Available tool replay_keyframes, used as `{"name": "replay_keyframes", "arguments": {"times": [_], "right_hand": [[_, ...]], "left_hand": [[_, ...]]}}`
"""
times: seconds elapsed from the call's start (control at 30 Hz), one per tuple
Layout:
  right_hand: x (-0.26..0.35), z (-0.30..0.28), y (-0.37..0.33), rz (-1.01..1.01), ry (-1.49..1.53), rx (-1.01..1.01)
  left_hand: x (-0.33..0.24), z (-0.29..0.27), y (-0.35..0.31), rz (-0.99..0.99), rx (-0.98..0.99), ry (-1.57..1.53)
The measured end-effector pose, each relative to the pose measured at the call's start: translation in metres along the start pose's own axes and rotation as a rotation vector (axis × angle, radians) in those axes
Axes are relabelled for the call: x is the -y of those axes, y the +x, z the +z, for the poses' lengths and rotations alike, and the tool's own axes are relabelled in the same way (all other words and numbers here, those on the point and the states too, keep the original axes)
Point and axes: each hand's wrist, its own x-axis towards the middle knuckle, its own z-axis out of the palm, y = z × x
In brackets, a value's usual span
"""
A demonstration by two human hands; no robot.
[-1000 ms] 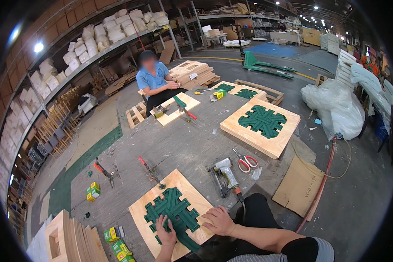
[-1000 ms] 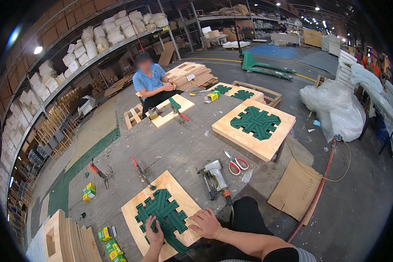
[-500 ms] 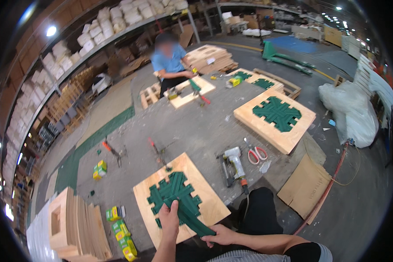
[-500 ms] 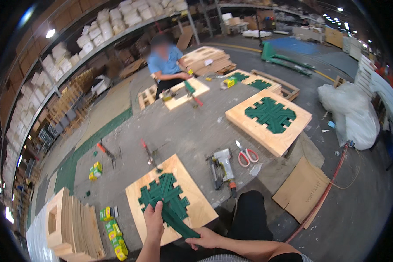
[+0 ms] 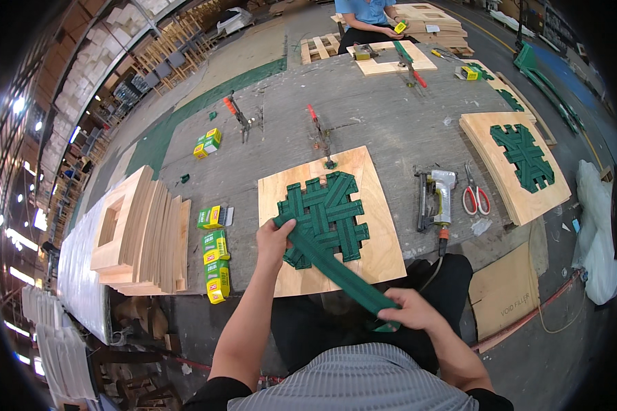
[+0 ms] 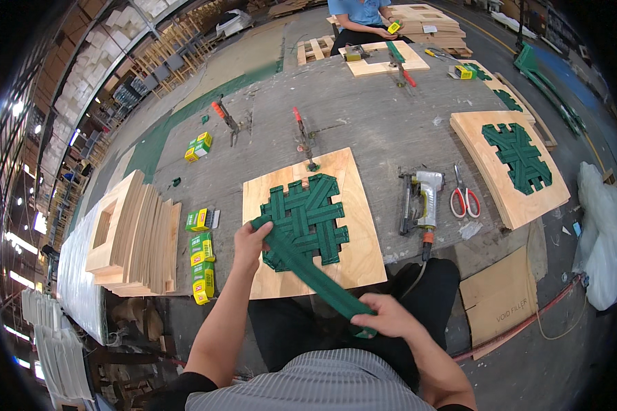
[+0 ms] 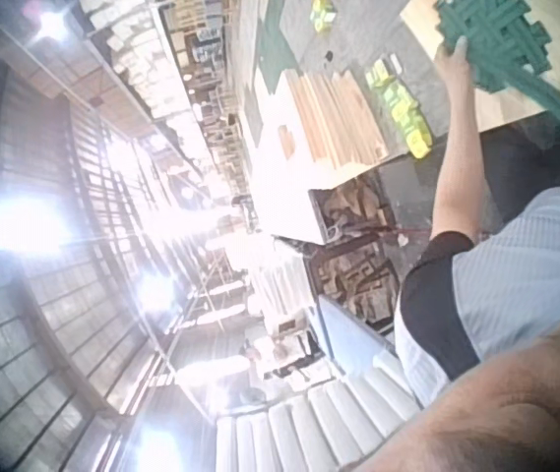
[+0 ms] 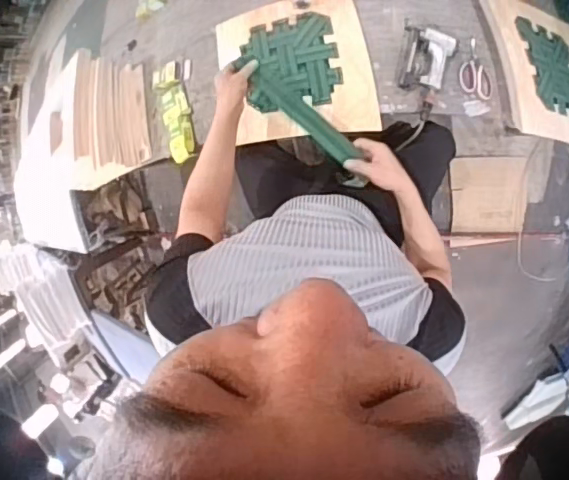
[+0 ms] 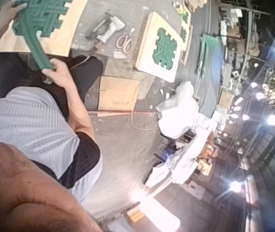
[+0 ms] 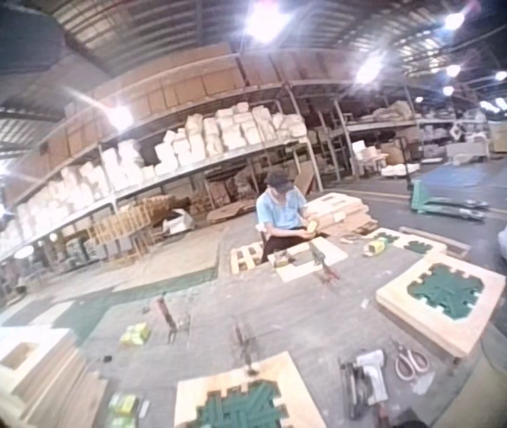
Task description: The person assembles a green woven pattern onto a square wooden board by hand, then uses a pneumatic nail gun to fasten the pattern in place. The person repeats this process across multiple boards, handling green woven strips and wooden boards.
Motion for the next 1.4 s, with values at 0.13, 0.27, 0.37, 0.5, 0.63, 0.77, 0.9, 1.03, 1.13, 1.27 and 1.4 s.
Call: {"name": "replay_keyframes", "arguments": {"times": [0.13, 0.27, 0.37, 0.5, 0.63, 0.77, 0.9, 1.03, 1.13, 1.27, 1.4], "right_hand": [[0.020, -0.025, -0.017, -0.103, 0.102, -0.304], [0.017, -0.039, -0.033, -0.143, -0.069, -0.555], [0.007, -0.046, -0.035, -0.169, -0.149, -0.649], [0.006, -0.046, -0.025, -0.216, -0.365, -0.767], [0.008, -0.041, -0.018, -0.303, -0.912, -1.040], [0.034, -0.006, 0.028, -0.242, -1.019, -0.965], [-0.012, 0.026, 0.121, -0.476, -0.452, -0.618], [0.022, 0.052, 0.172, 0.007, -0.027, -0.228], [0.042, 0.062, 0.191, 0.160, -0.085, -0.247], [0.050, 0.066, 0.207, 0.193, -0.150, -0.278], [0.054, 0.064, 0.215, 0.205, -0.193, -0.340]], "left_hand": [[0.003, 0.034, 0.021, -0.093, 0.138, -0.004], [0.017, 0.059, 0.035, -0.070, 0.179, 0.202], [0.032, 0.069, 0.044, 0.039, 0.142, 0.383], [0.048, 0.059, 0.052, 0.135, 0.121, 0.488], [0.042, 0.073, 0.045, 0.078, 0.158, 0.430], [0.055, 0.048, 0.049, 0.167, 0.199, 0.309], [0.043, 0.077, 0.037, 0.289, 0.219, 0.428], [0.038, 0.063, 0.041, 0.178, 0.178, 0.350], [0.041, 0.060, 0.040, 0.160, 0.231, 0.297], [0.048, 0.065, 0.046, 0.546, 0.096, 0.454], [0.048, 0.072, 0.044, 0.467, 0.103, 0.517]]}}
